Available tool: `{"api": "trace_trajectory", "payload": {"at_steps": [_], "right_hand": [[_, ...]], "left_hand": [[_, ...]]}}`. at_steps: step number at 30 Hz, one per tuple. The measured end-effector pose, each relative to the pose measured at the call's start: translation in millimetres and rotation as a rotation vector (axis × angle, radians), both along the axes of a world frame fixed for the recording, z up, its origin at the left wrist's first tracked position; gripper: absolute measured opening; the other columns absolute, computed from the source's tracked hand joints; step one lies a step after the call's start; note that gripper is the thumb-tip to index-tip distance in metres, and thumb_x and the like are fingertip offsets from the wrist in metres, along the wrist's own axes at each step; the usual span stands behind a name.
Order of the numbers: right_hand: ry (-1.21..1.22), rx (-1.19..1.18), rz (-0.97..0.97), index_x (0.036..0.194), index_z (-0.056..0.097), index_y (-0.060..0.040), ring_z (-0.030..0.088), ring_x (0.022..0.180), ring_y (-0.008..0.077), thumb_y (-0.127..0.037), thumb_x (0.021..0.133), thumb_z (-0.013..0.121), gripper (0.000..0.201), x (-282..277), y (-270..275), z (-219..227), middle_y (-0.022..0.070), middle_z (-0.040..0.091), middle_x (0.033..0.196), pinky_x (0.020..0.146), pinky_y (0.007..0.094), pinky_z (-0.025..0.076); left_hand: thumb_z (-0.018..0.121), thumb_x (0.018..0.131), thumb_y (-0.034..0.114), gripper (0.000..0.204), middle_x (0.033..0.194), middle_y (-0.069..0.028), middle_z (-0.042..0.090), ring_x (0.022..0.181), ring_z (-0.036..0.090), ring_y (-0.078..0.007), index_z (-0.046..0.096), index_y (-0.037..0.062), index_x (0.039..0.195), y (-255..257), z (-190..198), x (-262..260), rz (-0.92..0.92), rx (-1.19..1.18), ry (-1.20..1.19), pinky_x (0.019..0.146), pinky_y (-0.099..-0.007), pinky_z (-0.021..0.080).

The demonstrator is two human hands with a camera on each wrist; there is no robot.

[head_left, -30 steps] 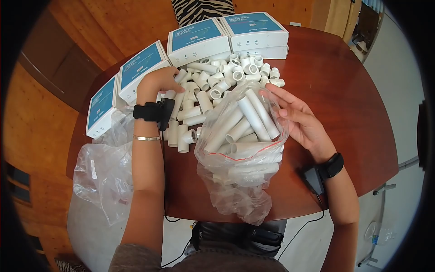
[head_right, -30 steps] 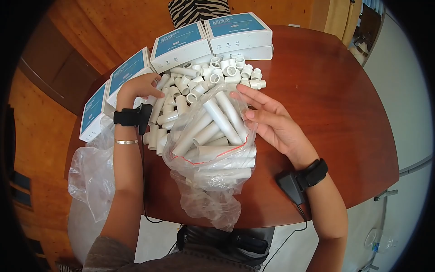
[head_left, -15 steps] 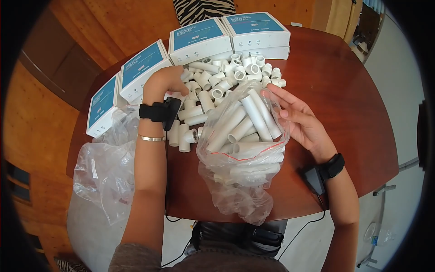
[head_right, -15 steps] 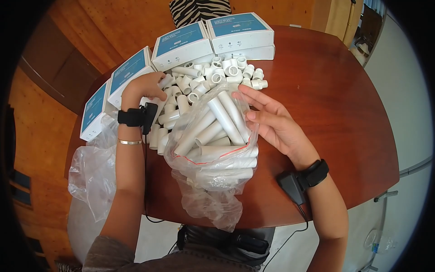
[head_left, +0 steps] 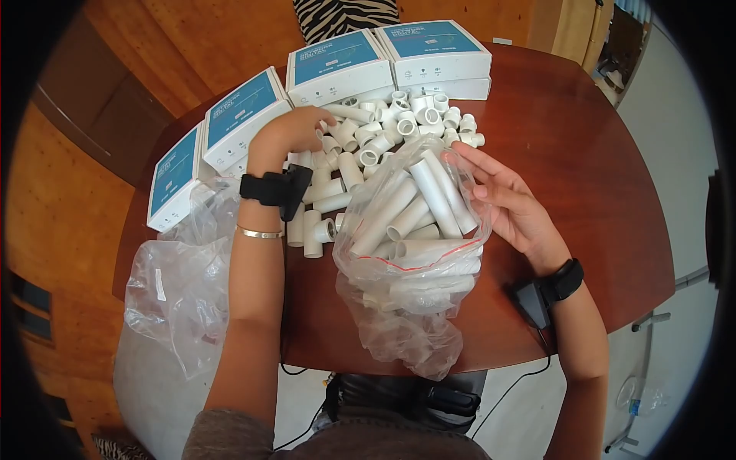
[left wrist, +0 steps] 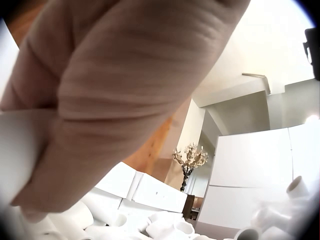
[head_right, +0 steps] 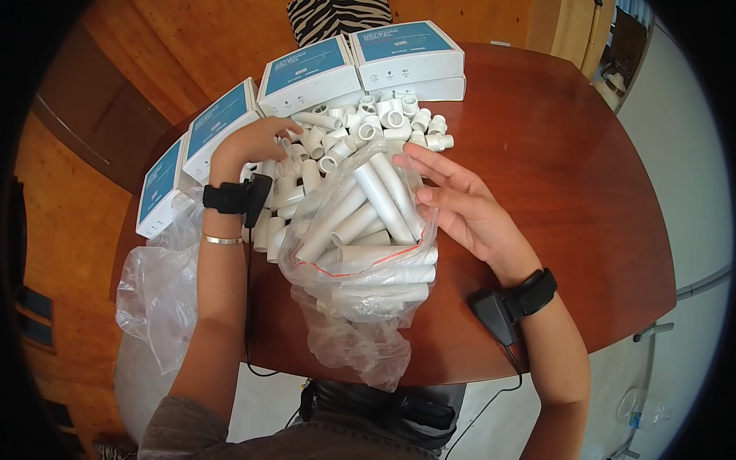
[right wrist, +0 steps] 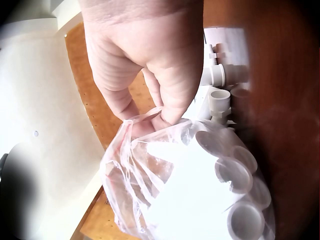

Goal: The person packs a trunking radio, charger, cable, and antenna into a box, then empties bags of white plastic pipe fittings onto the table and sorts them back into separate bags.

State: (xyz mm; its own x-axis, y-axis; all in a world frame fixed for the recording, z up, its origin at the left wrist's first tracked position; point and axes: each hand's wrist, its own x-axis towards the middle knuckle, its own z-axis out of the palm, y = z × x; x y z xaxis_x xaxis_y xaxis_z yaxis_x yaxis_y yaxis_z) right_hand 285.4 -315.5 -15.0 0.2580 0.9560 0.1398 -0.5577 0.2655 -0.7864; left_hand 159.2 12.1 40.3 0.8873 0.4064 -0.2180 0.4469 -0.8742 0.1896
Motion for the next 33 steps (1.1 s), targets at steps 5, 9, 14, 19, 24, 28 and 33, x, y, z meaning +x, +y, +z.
{"api": "trace_trajectory", "payload": {"at_steps": [5,9,14,19,24,28,33], "right_hand": [[-0.009,0.025,0.026,0.142,0.033,-0.0003,0.054,0.1,0.0053,0.003,0.089,0.052,0.056,3,0,-2,0.0099,0.041,0.143,0.084,0.0202,0.045],[-0.007,0.006,0.014,0.142,0.033,-0.0003,0.054,0.101,0.006,0.003,0.089,0.052,0.056,1,-1,1,0.0104,0.041,0.143,0.085,0.0207,0.046],[-0.015,0.027,0.029,0.142,0.032,0.0001,0.054,0.108,0.0097,0.002,0.09,0.053,0.056,4,0,-3,0.0114,0.04,0.143,0.089,0.0231,0.046],[-0.018,0.01,0.017,0.142,0.031,0.0014,0.052,0.116,0.0148,0.001,0.09,0.053,0.056,1,0,0,0.0127,0.039,0.143,0.094,0.0264,0.045],[-0.02,0.02,0.023,0.142,0.03,0.002,0.052,0.118,0.0163,0.001,0.09,0.052,0.056,2,0,-2,0.0142,0.039,0.143,0.096,0.0272,0.045],[-0.037,0.01,0.019,0.142,0.03,0.0019,0.052,0.118,0.0163,0.001,0.091,0.052,0.055,3,0,-1,0.0144,0.038,0.143,0.096,0.0271,0.045],[-0.032,-0.003,-0.001,0.142,0.031,0.0017,0.052,0.116,0.0144,0.002,0.09,0.052,0.055,2,0,0,0.0141,0.039,0.143,0.094,0.0257,0.045]], "left_hand": [[0.067,0.068,0.005,0.037,0.102,-0.0083,0.067,0.093,0.062,-0.0233,0.068,0.0073,0.104,-2,18,-12,-0.07,-0.044,-0.267,0.081,-0.0317,0.049],[0.064,0.077,0.007,0.026,0.097,-0.006,0.068,0.087,0.06,-0.0173,0.069,0.0065,0.103,-33,50,-18,-0.17,-0.124,-0.501,0.076,-0.0284,0.049],[0.058,0.09,0.011,0.021,0.094,0.0015,0.064,0.071,0.048,-0.0032,0.066,0.0034,0.108,-82,73,-19,-0.434,-0.607,-0.628,0.064,-0.0194,0.042],[0.054,0.092,0.011,0.022,0.098,0.0014,0.063,0.071,0.047,-0.0037,0.066,0.0043,0.11,-108,62,-7,-0.589,-0.579,-0.543,0.061,-0.0201,0.041],[0.052,0.094,0.013,0.022,0.1,0.001,0.063,0.077,0.05,-0.0053,0.065,0.0059,0.109,-115,46,11,-0.57,-0.6,-0.539,0.069,-0.0217,0.043],[0.049,0.095,0.015,0.022,0.1,-0.0036,0.062,0.087,0.054,-0.0122,0.064,0.0051,0.107,-116,27,21,-0.569,-0.453,-0.651,0.077,-0.0265,0.044],[0.045,0.095,0.014,0.022,0.1,-0.0127,0.057,0.093,0.055,-0.025,0.061,0.0069,0.109,-120,9,22,-0.449,-0.147,-0.645,0.084,-0.0322,0.043]]}}
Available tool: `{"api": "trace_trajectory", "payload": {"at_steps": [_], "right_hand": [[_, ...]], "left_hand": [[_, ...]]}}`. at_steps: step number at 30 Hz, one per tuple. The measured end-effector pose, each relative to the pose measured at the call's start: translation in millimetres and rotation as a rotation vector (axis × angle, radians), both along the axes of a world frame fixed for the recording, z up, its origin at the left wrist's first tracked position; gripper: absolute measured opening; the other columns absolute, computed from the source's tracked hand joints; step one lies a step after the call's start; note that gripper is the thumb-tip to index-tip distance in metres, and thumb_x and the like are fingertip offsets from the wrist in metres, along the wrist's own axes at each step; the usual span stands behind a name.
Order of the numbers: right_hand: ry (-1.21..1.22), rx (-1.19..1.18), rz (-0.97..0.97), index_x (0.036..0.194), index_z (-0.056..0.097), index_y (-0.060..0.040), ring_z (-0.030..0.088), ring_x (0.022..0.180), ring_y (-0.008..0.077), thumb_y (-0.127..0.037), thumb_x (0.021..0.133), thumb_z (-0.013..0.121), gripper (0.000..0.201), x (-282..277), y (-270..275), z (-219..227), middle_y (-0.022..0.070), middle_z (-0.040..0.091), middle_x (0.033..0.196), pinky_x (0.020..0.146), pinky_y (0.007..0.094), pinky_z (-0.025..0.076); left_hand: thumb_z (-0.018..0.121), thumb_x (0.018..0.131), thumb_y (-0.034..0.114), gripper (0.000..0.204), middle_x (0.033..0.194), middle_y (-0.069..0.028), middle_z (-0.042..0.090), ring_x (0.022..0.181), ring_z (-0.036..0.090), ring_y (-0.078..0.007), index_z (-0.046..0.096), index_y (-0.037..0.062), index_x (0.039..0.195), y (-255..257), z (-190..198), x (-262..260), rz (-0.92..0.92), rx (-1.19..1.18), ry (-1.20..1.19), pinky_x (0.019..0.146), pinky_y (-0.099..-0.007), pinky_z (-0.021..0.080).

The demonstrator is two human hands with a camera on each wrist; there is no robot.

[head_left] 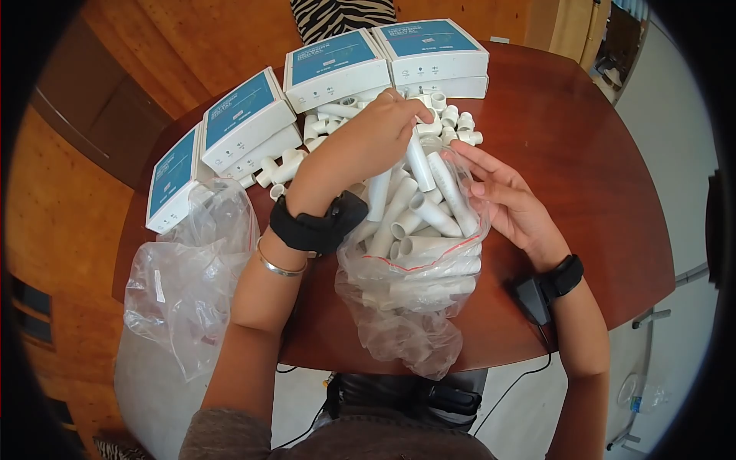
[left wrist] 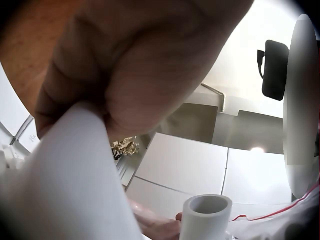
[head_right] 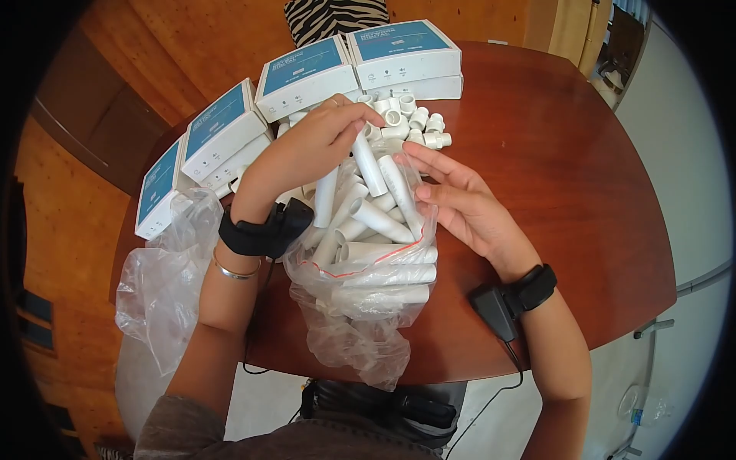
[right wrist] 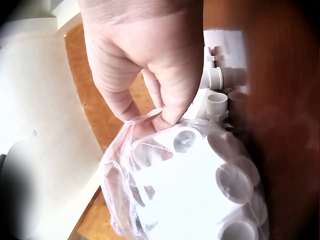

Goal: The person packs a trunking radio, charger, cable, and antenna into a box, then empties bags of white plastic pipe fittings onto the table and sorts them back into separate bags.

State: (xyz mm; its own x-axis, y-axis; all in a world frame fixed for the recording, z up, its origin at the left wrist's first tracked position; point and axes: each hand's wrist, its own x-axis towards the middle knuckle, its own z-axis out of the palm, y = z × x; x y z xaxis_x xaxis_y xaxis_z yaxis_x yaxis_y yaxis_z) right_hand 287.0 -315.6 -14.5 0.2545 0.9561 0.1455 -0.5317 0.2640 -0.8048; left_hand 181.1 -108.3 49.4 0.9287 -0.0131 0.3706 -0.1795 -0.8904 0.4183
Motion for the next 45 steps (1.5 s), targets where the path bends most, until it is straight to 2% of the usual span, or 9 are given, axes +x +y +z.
{"api": "trace_trajectory", "payload": {"at_steps": [7,13,17,26,34,36,40,42,45], "right_hand": [[-0.007,-0.001,0.002,0.142,0.032,0.0014,0.053,0.108,0.0093,0.002,0.09,0.052,0.056,1,0,-1,0.0128,0.039,0.143,0.088,0.022,0.046],[-0.021,0.014,0.006,0.141,0.033,0.001,0.054,0.105,0.0074,0.002,0.09,0.053,0.055,5,0,-5,0.0108,0.04,0.142,0.085,0.021,0.047],[-0.015,0.004,-0.011,0.141,0.034,0.0008,0.054,0.102,0.0067,0.002,0.09,0.053,0.054,5,0,-5,0.0101,0.041,0.141,0.083,0.0203,0.047],[-0.021,-0.001,0.0,0.141,0.034,0.0001,0.054,0.099,0.0058,0.002,0.09,0.053,0.055,4,-1,-5,0.0094,0.041,0.141,0.084,0.0203,0.047],[-0.01,-0.015,-0.006,0.141,0.034,-0.0002,0.054,0.103,0.0063,0.0,0.09,0.054,0.055,-1,0,0,0.0096,0.041,0.141,0.085,0.0206,0.047],[0.014,-0.067,-0.062,0.141,0.03,0.0033,0.048,0.081,0.005,0.004,0.087,0.053,0.059,-5,0,5,0.0123,0.039,0.143,0.076,0.0179,0.044],[0.0,-0.053,-0.054,0.141,0.03,0.003,0.048,0.082,0.005,0.004,0.088,0.053,0.059,-2,0,1,0.0122,0.04,0.143,0.077,0.018,0.045],[-0.038,0.0,0.0,0.141,0.033,0.0003,0.054,0.1,0.0062,0.001,0.09,0.054,0.055,5,0,-6,0.0106,0.041,0.141,0.083,0.0208,0.047],[-0.041,-0.036,-0.038,0.141,0.033,0.0004,0.053,0.095,0.0055,0.001,0.09,0.054,0.056,2,-1,-2,0.0104,0.041,0.141,0.081,0.0206,0.047]], "left_hand": [[0.04,0.096,0.015,0.025,0.101,-0.0188,0.052,0.095,0.054,-0.0304,0.054,0.0098,0.117,-12,-5,-7,0.284,-0.047,0.206,0.088,-0.0357,0.042],[0.039,0.097,0.016,0.025,0.1,-0.0158,0.051,0.096,0.051,-0.0255,0.053,0.0103,0.118,-11,7,-10,0.143,-0.151,0.123,0.089,-0.0333,0.04],[0.038,0.097,0.016,0.027,0.101,-0.0153,0.049,0.095,0.05,-0.024,0.051,0.0103,0.121,-21,11,-13,0.227,-0.199,0.117,0.089,-0.0324,0.04],[0.046,0.091,0.018,0.039,0.119,-0.0238,0.046,0.108,0.05,-0.0337,0.042,0.0026,0.126,-37,16,-20,0.159,-0.125,0.28,0.092,-0.0364,0.04],[0.076,0.075,0.018,0.059,0.103,-0.0191,0.058,0.089,0.058,-0.0203,0.045,0.0019,0.122,-3,40,-34,-0.219,-0.23,0.541,0.073,-0.0315,0.049],[0.077,0.073,0.019,0.057,0.098,-0.0172,0.059,0.085,0.06,-0.0197,0.047,0.0012,0.118,-6,42,-32,-0.148,-0.186,0.54,0.07,-0.0306,0.049],[0.078,0.073,0.021,0.046,0.084,-0.0125,0.06,0.071,0.063,-0.0173,0.052,0.0002,0.104,-18,37,-26,-0.052,-0.237,0.55,0.06,-0.0286,0.05],[0.078,0.074,0.021,0.044,0.083,-0.0122,0.06,0.068,0.063,-0.0168,0.051,0.0004,0.102,-21,27,-22,-0.032,-0.281,0.499,0.057,-0.0284,0.05],[0.075,0.078,0.025,0.041,0.082,-0.0121,0.061,0.065,0.062,-0.0153,0.052,0.0012,0.101,-28,27,-22,0.035,-0.315,0.476,0.055,-0.0282,0.049]]}}
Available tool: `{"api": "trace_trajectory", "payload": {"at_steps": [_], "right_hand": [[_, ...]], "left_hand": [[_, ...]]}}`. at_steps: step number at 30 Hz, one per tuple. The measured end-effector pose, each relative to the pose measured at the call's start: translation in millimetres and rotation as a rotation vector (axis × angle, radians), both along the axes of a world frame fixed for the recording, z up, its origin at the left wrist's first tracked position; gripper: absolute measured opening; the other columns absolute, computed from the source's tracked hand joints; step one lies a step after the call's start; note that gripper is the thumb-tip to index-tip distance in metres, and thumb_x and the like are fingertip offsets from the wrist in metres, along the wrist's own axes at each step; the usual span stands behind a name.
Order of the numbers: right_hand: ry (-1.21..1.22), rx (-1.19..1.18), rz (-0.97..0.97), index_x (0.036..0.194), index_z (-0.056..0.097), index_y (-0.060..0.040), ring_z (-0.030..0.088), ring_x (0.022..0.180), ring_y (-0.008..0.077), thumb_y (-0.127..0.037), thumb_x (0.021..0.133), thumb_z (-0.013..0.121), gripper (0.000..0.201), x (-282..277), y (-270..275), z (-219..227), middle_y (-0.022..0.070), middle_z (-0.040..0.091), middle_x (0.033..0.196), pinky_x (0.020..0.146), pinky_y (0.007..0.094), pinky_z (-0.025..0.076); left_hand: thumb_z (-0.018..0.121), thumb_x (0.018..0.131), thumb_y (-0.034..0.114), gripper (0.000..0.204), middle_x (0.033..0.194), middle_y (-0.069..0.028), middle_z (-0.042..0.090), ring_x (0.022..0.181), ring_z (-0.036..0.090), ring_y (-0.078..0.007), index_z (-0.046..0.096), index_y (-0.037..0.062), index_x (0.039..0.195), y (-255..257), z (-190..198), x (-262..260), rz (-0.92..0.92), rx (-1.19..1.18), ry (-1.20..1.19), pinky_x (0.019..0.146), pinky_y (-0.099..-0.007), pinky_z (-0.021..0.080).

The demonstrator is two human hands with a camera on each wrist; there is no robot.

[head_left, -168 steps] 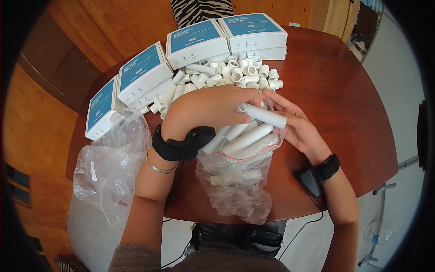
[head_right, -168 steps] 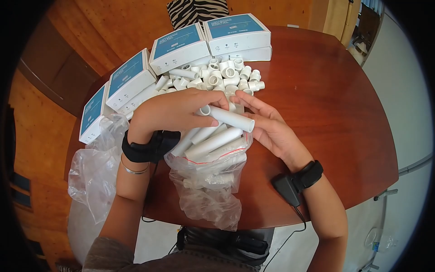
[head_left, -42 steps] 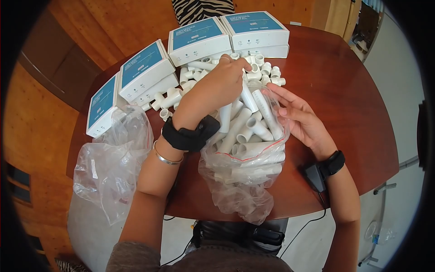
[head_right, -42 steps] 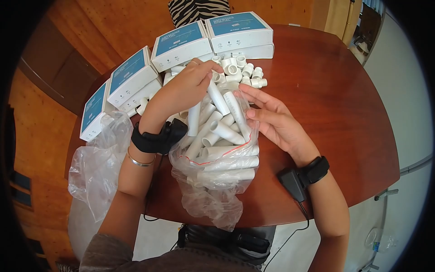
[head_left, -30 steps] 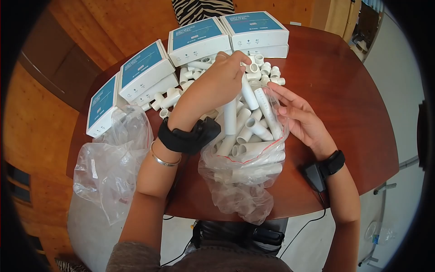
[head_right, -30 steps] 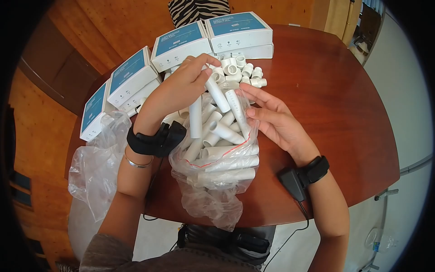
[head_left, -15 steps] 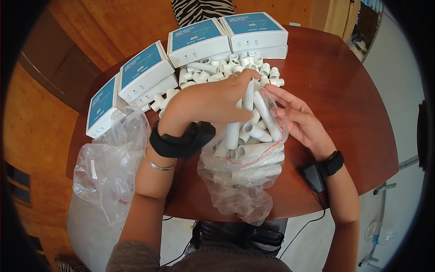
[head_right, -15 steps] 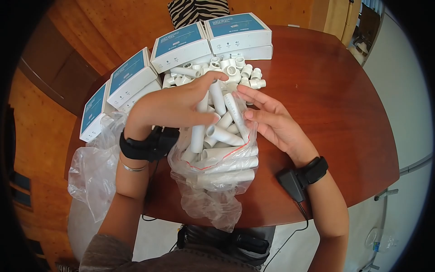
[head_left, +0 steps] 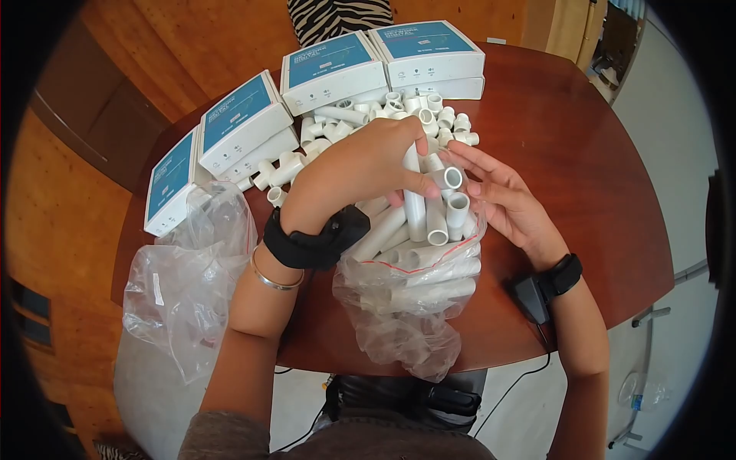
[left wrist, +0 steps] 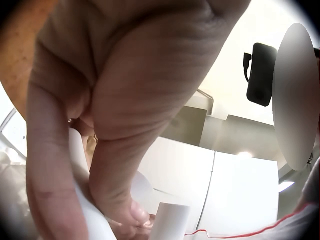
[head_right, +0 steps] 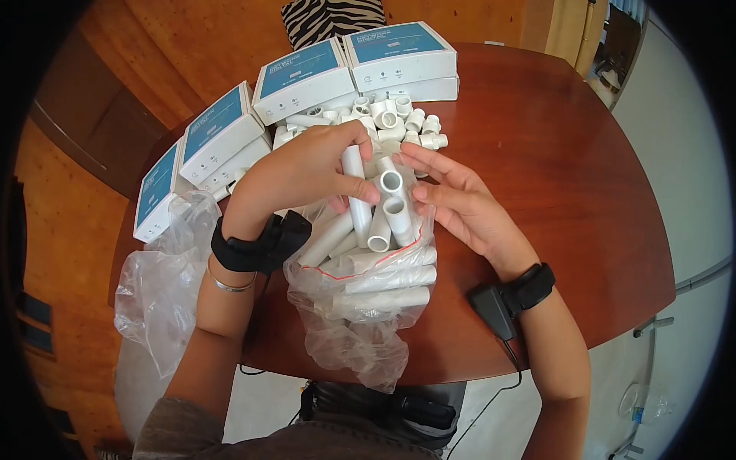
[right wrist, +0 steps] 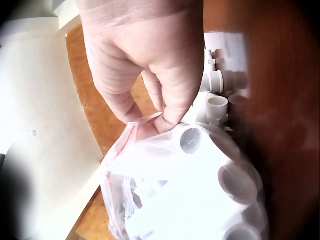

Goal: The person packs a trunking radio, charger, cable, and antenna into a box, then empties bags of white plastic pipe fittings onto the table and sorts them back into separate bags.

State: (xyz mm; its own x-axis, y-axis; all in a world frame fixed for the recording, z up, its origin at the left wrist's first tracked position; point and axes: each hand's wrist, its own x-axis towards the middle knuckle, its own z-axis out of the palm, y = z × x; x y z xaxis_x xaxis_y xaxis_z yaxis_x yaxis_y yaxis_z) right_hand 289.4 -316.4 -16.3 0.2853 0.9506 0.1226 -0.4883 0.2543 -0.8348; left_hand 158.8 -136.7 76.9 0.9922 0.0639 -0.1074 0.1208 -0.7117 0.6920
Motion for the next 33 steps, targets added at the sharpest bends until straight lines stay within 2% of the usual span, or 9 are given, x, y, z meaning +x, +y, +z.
{"api": "trace_trajectory", "payload": {"at_steps": [5,7,8,11,14,20,27,29,33], "right_hand": [[0.006,0.011,0.01,0.141,0.034,0.0002,0.053,0.093,0.0055,0.001,0.09,0.054,0.055,-1,0,-1,0.0098,0.04,0.141,0.081,0.0213,0.046],[0.007,0.015,0.019,0.141,0.034,0.0,0.053,0.093,0.0056,0.001,0.09,0.055,0.055,0,0,0,0.0095,0.04,0.141,0.081,0.0216,0.046],[0.001,0.019,0.026,0.141,0.034,0.0,0.052,0.094,0.0055,0.001,0.09,0.055,0.055,0,0,-1,0.0094,0.04,0.142,0.081,0.0218,0.046],[-0.002,0.022,0.029,0.141,0.034,-0.0001,0.052,0.093,0.0052,0.001,0.089,0.055,0.056,-1,0,-1,0.0092,0.04,0.142,0.081,0.022,0.045],[-0.003,0.019,0.026,0.141,0.034,-0.0001,0.052,0.092,0.0053,0.001,0.089,0.055,0.056,-1,-1,0,0.0092,0.039,0.142,0.081,0.022,0.045],[0.011,0.032,0.031,0.141,0.035,-0.0003,0.052,0.091,0.0055,0.001,0.089,0.055,0.056,-1,-1,-1,0.0088,0.04,0.141,0.08,0.0219,0.045],[0.002,0.015,0.021,0.14,0.035,-0.0002,0.052,0.09,0.0051,0.001,0.089,0.055,0.055,-1,0,-1,0.0084,0.041,0.141,0.079,0.0215,0.046],[0.0,0.015,0.023,0.14,0.035,-0.0002,0.052,0.091,0.005,0.001,0.089,0.055,0.055,-1,0,-1,0.0083,0.041,0.141,0.079,0.0214,0.046],[0.002,0.008,0.016,0.14,0.035,-0.0003,0.052,0.092,0.0047,0.001,0.089,0.055,0.055,-2,0,0,0.0081,0.041,0.141,0.08,0.0213,0.045]], "left_hand": [[0.06,0.089,0.037,0.039,0.088,-0.0091,0.063,0.067,0.059,-0.0117,0.057,0.0033,0.11,20,-2,4,-0.113,0.13,0.168,0.057,-0.0263,0.049],[0.047,0.096,0.04,0.043,0.093,-0.0047,0.065,0.071,0.056,-0.0101,0.058,0.0055,0.119,49,-4,6,-0.18,-0.072,0.062,0.058,-0.0241,0.048],[0.042,0.098,0.039,0.044,0.099,-0.0023,0.066,0.076,0.055,-0.009,0.058,0.0065,0.123,56,4,6,-0.054,-0.086,0.027,0.06,-0.0239,0.047],[0.045,0.097,0.032,0.039,0.106,-0.0041,0.065,0.08,0.057,-0.012,0.056,0.0048,0.123,96,-15,15,0.215,0.123,-0.259,0.068,-0.0271,0.049],[0.05,0.095,0.023,0.035,0.117,-0.0086,0.061,0.095,0.058,-0.0181,0.055,0.005,0.125,128,-47,21,0.344,0.352,-0.248,0.082,-0.031,0.049],[0.061,0.083,0.013,0.047,0.133,-0.0204,0.046,0.118,0.049,-0.0312,0.051,0.007,0.129,142,-75,23,0.12,0.482,-0.169,0.099,-0.0368,0.042],[0.065,0.081,0.012,0.045,0.118,-0.0181,0.053,0.11,0.052,-0.0306,0.055,0.0057,0.124,120,-57,21,0.282,0.418,0.059,0.095,-0.0375,0.044],[0.067,0.081,0.014,0.037,0.104,-0.0144,0.06,0.095,0.059,-0.0258,0.059,0.0033,0.116,123,-57,20,0.255,0.571,-0.346,0.081,-0.0355,0.049],[0.068,0.084,0.017,0.032,0.096,-0.0053,0.064,0.082,0.058,-0.0142,0.06,0.0036,0.112,87,-6,15,0.274,0.219,-0.308,0.077,-0.0305,0.049]]}}
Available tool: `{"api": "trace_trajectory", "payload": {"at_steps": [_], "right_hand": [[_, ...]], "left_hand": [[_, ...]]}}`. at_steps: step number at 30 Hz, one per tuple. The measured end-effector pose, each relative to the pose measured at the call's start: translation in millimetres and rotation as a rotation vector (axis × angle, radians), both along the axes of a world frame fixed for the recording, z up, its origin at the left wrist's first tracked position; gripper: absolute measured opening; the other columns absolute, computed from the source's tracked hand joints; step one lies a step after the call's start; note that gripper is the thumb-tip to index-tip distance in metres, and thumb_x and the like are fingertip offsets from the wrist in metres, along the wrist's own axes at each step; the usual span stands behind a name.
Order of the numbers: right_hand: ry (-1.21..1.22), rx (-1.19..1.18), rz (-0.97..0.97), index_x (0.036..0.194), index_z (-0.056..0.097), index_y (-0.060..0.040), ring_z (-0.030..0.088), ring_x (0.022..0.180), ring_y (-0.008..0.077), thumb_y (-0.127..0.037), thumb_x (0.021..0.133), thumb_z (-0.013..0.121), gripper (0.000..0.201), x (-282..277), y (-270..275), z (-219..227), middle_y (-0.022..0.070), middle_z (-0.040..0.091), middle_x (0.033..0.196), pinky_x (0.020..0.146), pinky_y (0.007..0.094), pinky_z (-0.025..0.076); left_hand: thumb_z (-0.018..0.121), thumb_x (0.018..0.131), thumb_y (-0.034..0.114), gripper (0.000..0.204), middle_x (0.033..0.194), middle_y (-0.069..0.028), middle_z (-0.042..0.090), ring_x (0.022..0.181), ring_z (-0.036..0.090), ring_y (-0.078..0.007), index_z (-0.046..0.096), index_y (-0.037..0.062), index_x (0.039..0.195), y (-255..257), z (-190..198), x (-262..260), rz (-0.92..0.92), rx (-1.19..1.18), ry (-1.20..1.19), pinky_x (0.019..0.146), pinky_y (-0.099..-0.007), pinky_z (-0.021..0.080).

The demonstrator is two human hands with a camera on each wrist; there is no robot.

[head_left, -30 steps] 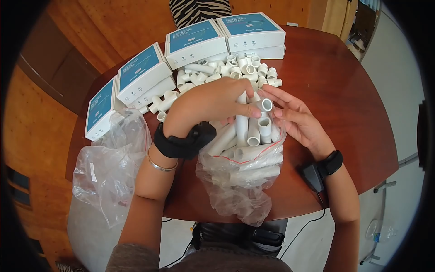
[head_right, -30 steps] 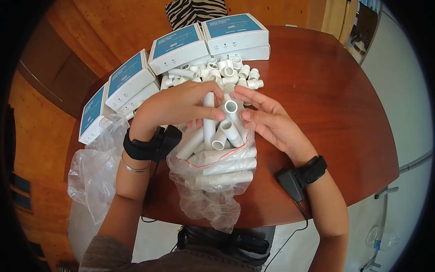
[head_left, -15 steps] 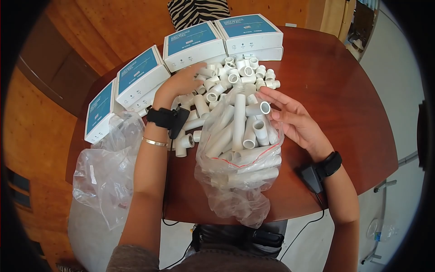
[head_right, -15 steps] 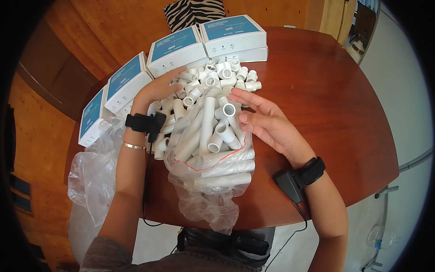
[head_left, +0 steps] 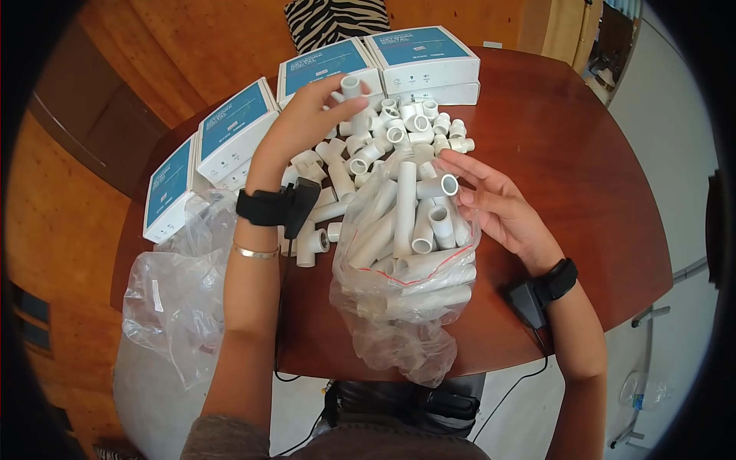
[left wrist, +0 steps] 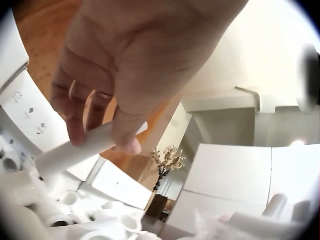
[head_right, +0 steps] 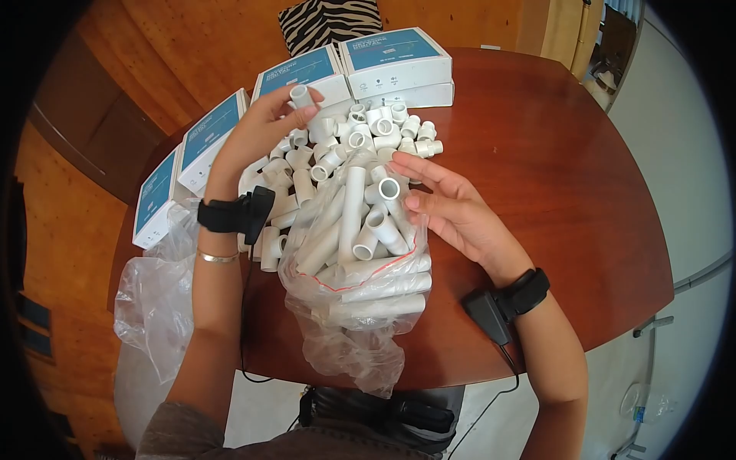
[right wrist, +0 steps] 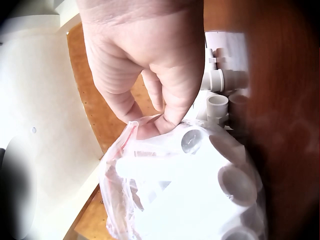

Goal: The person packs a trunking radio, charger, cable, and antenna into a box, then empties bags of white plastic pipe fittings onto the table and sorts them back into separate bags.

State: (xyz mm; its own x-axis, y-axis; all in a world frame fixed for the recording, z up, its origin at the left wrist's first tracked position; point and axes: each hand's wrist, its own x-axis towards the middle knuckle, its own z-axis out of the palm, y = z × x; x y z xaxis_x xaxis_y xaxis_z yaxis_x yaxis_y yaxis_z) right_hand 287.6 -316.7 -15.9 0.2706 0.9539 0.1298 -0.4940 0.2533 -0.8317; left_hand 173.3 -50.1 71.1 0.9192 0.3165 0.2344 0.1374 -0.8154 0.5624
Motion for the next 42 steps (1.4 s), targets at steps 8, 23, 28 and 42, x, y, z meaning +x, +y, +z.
{"api": "trace_trajectory", "payload": {"at_steps": [8,23,28,42], "right_hand": [[0.048,0.007,-0.11,0.14,0.035,-0.0004,0.055,0.093,0.0064,0.004,0.088,0.053,0.055,2,-1,2,0.0097,0.045,0.136,0.084,0.0219,0.048],[0.063,0.214,-0.269,0.138,0.034,0.0013,0.057,0.097,0.0123,0.006,0.086,0.052,0.055,28,-17,19,0.0154,0.048,0.133,0.088,0.0231,0.047],[-0.002,0.301,-0.228,0.138,0.034,0.0006,0.058,0.094,0.0137,0.007,0.084,0.053,0.058,42,-23,15,0.016,0.047,0.133,0.082,0.0235,0.049],[0.126,0.484,-0.712,0.135,0.039,-0.0039,0.056,0.102,0.0157,-0.003,0.089,0.057,0.05,60,-66,56,0.0134,0.052,0.127,0.092,0.0296,0.05]], "left_hand": [[0.067,0.086,0.016,0.022,0.082,-0.0056,0.066,0.066,0.063,-0.0105,0.064,-0.0015,0.098,-59,26,-16,-0.465,-0.421,0.205,0.06,-0.0225,0.052],[0.073,0.077,0.017,0.042,0.073,-0.0078,0.063,0.057,0.06,-0.0146,0.055,-0.0009,0.111,-56,8,-37,-0.268,0.322,0.117,0.05,-0.0263,0.047],[0.061,0.081,0.009,0.033,0.067,-0.0026,0.058,0.056,0.056,-0.0123,0.053,0.0034,0.112,-55,17,-32,-0.314,-0.015,0.519,0.052,-0.0269,0.046],[0.052,0.094,0.015,0.02,0.084,-0.0025,0.062,0.073,0.064,-0.0101,0.059,0.0025,0.107,-88,43,-31,-0.493,-0.641,-0.179,0.064,-0.0227,0.055]]}}
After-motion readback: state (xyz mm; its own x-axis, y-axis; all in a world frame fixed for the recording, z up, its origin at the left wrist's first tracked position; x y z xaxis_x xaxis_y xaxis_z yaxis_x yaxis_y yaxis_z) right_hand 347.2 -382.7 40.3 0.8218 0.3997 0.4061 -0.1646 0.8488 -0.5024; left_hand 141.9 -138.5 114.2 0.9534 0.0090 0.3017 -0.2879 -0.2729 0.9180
